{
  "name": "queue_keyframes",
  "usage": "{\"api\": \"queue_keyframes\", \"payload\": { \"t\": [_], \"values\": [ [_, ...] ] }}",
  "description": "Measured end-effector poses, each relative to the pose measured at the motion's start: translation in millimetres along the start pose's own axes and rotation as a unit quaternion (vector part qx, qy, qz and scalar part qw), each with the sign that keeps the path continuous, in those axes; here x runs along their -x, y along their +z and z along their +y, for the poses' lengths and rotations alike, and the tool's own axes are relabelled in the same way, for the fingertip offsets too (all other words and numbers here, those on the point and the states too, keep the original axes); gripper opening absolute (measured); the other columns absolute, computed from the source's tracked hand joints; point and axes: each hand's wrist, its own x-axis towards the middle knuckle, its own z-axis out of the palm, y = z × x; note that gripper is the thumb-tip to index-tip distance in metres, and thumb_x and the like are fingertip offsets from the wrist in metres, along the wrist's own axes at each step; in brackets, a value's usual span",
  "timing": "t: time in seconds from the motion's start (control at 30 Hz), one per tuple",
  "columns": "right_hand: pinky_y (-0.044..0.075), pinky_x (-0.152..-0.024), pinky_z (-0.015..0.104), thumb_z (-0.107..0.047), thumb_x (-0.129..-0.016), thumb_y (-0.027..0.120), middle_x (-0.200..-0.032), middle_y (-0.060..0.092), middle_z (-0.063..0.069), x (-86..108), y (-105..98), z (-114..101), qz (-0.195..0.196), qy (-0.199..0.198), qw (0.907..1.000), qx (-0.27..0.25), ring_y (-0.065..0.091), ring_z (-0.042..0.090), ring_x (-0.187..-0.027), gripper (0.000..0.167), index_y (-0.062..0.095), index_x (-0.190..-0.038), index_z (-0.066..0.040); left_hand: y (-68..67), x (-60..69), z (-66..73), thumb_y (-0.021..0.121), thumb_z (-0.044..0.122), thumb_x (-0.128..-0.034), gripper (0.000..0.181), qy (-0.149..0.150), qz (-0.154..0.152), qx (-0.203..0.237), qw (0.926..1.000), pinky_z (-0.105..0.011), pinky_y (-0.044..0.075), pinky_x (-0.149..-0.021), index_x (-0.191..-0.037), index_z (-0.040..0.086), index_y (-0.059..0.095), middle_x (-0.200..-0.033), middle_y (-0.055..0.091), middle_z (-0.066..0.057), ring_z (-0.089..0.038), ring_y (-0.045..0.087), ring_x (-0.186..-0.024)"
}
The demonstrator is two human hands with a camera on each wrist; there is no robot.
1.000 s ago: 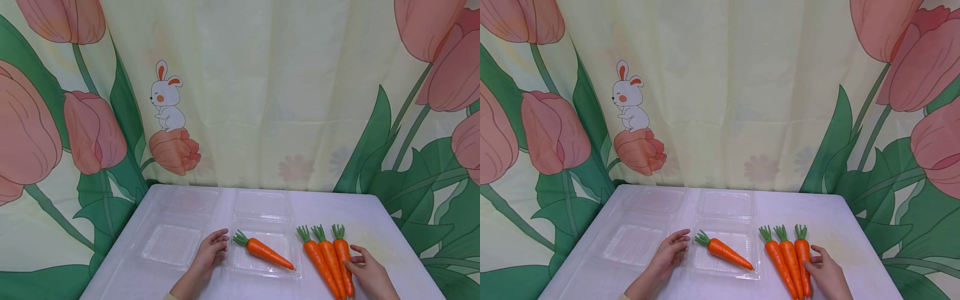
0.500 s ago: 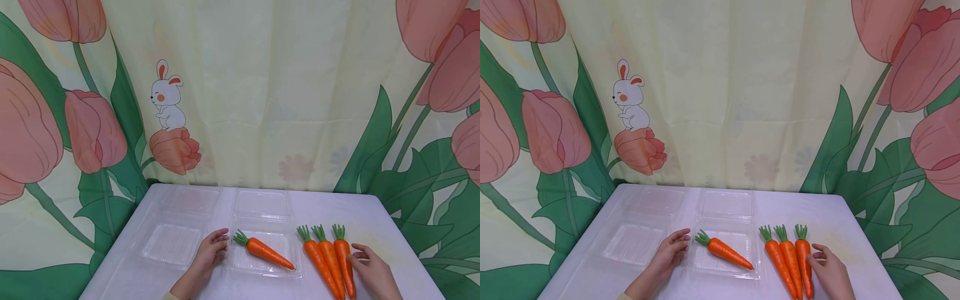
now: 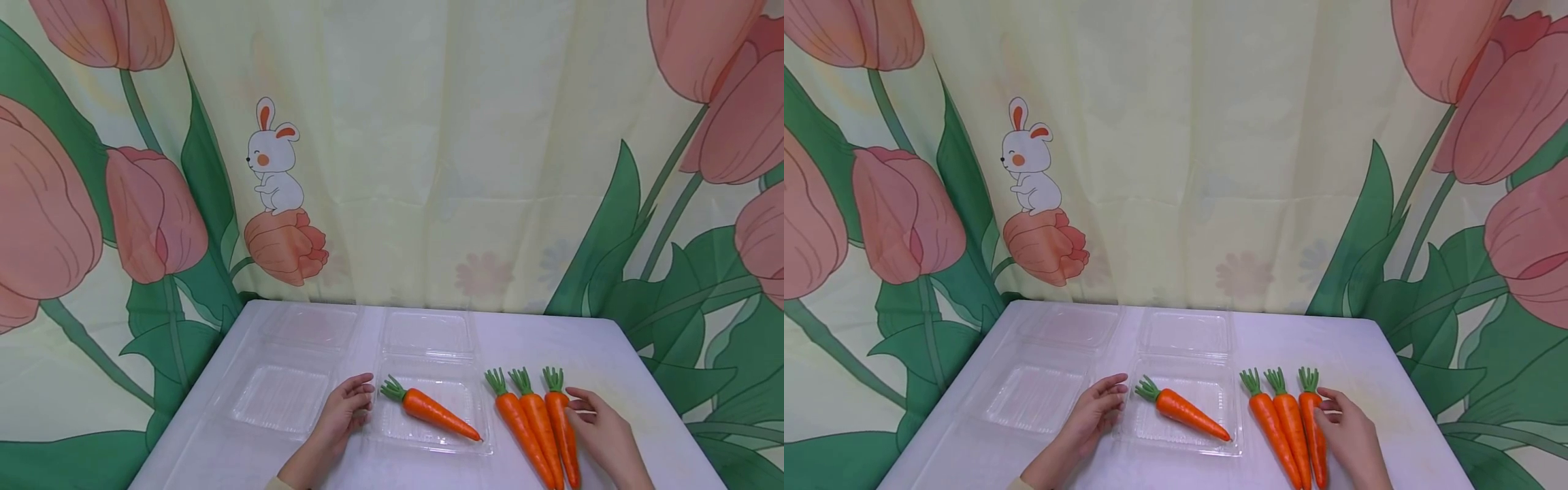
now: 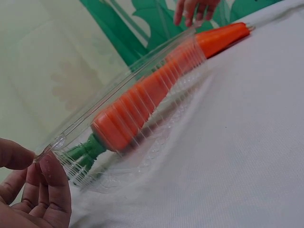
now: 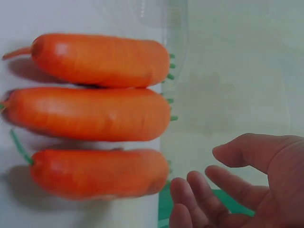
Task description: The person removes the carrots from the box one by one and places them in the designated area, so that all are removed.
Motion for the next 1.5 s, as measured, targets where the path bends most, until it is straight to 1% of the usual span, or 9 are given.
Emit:
{"api": "queue_keyframes", "payload": {
  "t": [0.2, 0.33, 0.47, 0.7, 0.87, 0.97, 1.07, 1.23, 1.5],
  "values": [
    [0.061, -0.087, 0.047, -0.014, -0.1, 0.064, -0.128, 0.057, 0.034, 9.3, -2.6, -16.7, -0.003, -0.015, 0.9998, -0.011, 0.058, 0.047, -0.112, 0.055, 0.043, -0.146, 0.007, 1.8, -2.2, -0.7, 0.062, 0.004, -0.0967, 0.049, -0.007, 0.003, 0.001, 1.0, -0.026, 0.054, -0.07, -0.144, 0.001, 0.052, -0.111, 0.062, -0.002, -0.016, 0.06, -0.087],
    [0.061, -0.087, 0.045, -0.016, -0.1, 0.065, -0.127, 0.061, 0.03, 16.5, -3.3, -28.3, 0.002, -0.038, 0.9992, -0.013, 0.061, 0.043, -0.111, 0.055, 0.046, -0.146, 0.005, 1.8, -3.5, -1.1, 0.063, 0.005, -0.0968, 0.049, -0.011, 0.008, 0.002, 0.9999, -0.026, 0.054, -0.07, -0.144, 0.002, 0.053, -0.112, 0.063, -0.003, -0.016, 0.061, -0.088],
    [0.061, -0.088, 0.044, -0.016, -0.099, 0.065, -0.125, 0.064, 0.025, 22.8, 1.7, -42.5, 0.011, -0.066, 0.9977, -0.009, 0.064, 0.036, -0.108, 0.053, 0.05, -0.146, 0.003, 1.1, -2.8, -0.5, 0.063, 0.006, -0.0972, 0.047, -0.015, 0.015, 0.002, 0.9998, -0.027, 0.055, -0.071, -0.143, 0.003, 0.054, -0.113, 0.064, -0.004, -0.017, 0.061, -0.089],
    [0.06, -0.089, 0.046, -0.013, -0.096, 0.068, -0.126, 0.064, 0.023, 30.5, 18.2, -68.8, 0.009, -0.08, 0.9968, -0.006, 0.064, 0.032, -0.107, 0.052, 0.053, -0.144, -0.001, 1.9, -1.2, 0.5, 0.063, 0.006, -0.0972, 0.046, -0.017, 0.017, 0.004, 0.9997, -0.027, 0.055, -0.072, -0.143, 0.003, 0.055, -0.113, 0.064, -0.004, -0.017, 0.062, -0.089],
    [0.061, -0.087, 0.044, -0.014, -0.095, 0.071, -0.123, 0.066, 0.018, 34.0, 33.3, -84.5, 0.013, -0.101, 0.9948, -0.003, 0.065, 0.029, -0.105, 0.05, 0.058, -0.141, -0.003, 1.0, -2.1, -1.0, 0.064, 0.006, -0.0971, 0.048, -0.014, 0.015, 0.004, 0.9998, -0.027, 0.054, -0.071, -0.144, 0.003, 0.054, -0.113, 0.064, -0.004, -0.017, 0.061, -0.088],
    [0.061, -0.086, 0.043, -0.014, -0.093, 0.072, -0.119, 0.067, 0.014, 37.0, 41.2, -90.1, 0.023, -0.13, 0.9912, 0.007, 0.066, 0.025, -0.101, 0.046, 0.062, -0.137, -0.005, 1.0, -2.8, -1.3, 0.064, 0.005, -0.097, 0.048, -0.015, 0.014, 0.005, 0.9998, -0.027, 0.054, -0.071, -0.144, 0.003, 0.053, -0.113, 0.064, -0.004, -0.016, 0.061, -0.088],
    [0.06, -0.086, 0.043, -0.013, -0.091, 0.073, -0.117, 0.068, 0.011, 38.9, 49.0, -96.0, 0.019, -0.151, 0.9883, 0.012, 0.067, 0.023, -0.099, 0.045, 0.064, -0.135, -0.007, 0.9, -2.9, -0.4, 0.063, 0.004, -0.0969, 0.048, -0.018, 0.015, 0.006, 0.9997, -0.027, 0.054, -0.071, -0.144, 0.003, 0.053, -0.113, 0.064, -0.004, -0.017, 0.062, -0.088],
    [0.061, -0.085, 0.042, -0.014, -0.089, 0.078, -0.114, 0.068, 0.009, 40.9, 63.9, -108.6, -0.001, -0.151, 0.9884, 0.011, 0.066, 0.02, -0.095, 0.047, 0.065, -0.134, -0.007, 0.9, -3.3, -0.1, 0.063, 0.005, -0.0971, 0.048, -0.021, 0.019, 0.005, 0.9996, -0.027, 0.054, -0.071, -0.144, 0.003, 0.053, -0.112, 0.065, -0.003, -0.017, 0.061, -0.088],
    [0.062, -0.082, 0.043, -0.011, -0.085, 0.082, -0.109, 0.068, 0.01, 43.5, 87.3, -118.9, 0.0, -0.173, 0.9849, -0.01, 0.069, 0.021, -0.093, 0.046, 0.067, -0.129, -0.006, 2.0, -3.2, -0.2, 0.062, 0.005, -0.0972, 0.048, -0.018, 0.017, 0.007, 0.9997, -0.026, 0.054, -0.071, -0.145, 0.003, 0.053, -0.111, 0.064, -0.002, -0.016, 0.061, -0.088]
  ]
}}
